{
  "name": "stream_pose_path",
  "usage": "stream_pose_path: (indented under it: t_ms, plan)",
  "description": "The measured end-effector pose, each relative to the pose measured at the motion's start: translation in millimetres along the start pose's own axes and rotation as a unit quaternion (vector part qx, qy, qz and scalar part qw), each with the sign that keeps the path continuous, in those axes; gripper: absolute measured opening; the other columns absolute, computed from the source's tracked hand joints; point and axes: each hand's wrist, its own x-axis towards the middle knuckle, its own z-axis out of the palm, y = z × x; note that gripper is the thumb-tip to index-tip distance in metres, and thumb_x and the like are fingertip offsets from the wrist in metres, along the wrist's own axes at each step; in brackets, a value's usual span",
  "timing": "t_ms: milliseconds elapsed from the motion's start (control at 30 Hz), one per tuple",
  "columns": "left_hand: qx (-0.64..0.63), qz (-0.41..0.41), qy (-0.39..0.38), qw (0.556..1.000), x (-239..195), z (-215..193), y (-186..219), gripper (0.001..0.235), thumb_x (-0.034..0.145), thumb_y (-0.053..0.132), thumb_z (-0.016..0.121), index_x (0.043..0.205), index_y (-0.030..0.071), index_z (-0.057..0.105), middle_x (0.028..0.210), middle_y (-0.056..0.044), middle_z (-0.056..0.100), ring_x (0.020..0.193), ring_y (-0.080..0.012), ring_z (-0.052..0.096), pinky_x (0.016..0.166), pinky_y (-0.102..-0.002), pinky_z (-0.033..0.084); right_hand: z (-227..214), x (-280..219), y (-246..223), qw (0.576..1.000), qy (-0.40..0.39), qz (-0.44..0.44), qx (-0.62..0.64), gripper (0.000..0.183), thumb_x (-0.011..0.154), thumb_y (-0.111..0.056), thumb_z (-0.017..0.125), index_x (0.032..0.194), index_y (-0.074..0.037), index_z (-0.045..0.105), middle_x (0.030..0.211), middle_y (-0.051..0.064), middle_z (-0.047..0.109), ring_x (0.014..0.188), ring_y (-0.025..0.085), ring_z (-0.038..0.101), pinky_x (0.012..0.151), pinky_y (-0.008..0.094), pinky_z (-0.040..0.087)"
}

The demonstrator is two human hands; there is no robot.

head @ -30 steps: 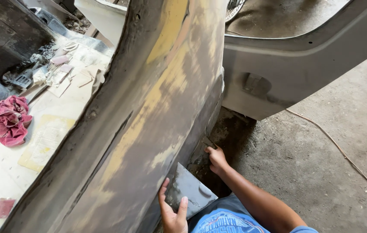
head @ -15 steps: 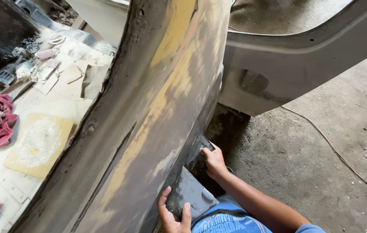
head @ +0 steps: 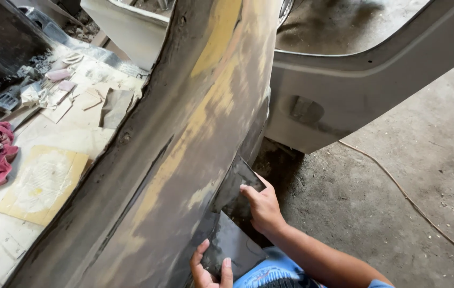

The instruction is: The person works on the lower side panel of a van, holding two flat metal scraper blades and dipping one into a can on a small cart. They spread and smooth filler along the panel edge, then rub a blade back and forth over the panel surface, moving along the vehicle body.

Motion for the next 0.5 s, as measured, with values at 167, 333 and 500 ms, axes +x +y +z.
stream_pose_path:
  t_ms: [167,333,500]
  plan:
    - [0.059,-0.019,0.020,0.998,-15.1,1.9,28.8,0.073,0.078,-0.003,0.073,0.144,0.003,0.042,0.123,-0.020,0.065,0.107,-0.0223,0.069,0.097,-0.034,0.053,-6.9,-22.1,-25.1,0.996,-0.036,0.020,0.074,0.031,0.091,0.004,0.062,0.122,0.003,0.063,0.098,0.008,0.070,0.085,0.018,0.069,0.078,0.036,0.060]
    - [-0.028,-0.045,0.016,0.998,-16.5,-0.7,35.8,0.074,0.083,-0.004,0.070,0.147,0.004,0.037,0.124,-0.022,0.065,0.109,-0.0233,0.068,0.099,-0.035,0.052,-33.2,-18.2,-19.2,0.997,0.001,0.036,0.062,0.033,0.086,0.002,0.061,0.119,0.001,0.064,0.096,0.008,0.070,0.081,0.020,0.069,0.075,0.040,0.062]
    - [-0.034,-0.048,0.026,0.998,-19.1,-2.3,45.1,0.074,0.083,-0.005,0.069,0.148,0.004,0.034,0.128,-0.021,0.064,0.113,-0.0233,0.067,0.102,-0.035,0.050,-53.7,-2.8,18.1,0.993,0.061,0.096,0.039,0.020,0.086,0.001,0.062,0.106,0.001,0.063,0.088,0.008,0.066,0.076,0.020,0.067,0.070,0.041,0.062]
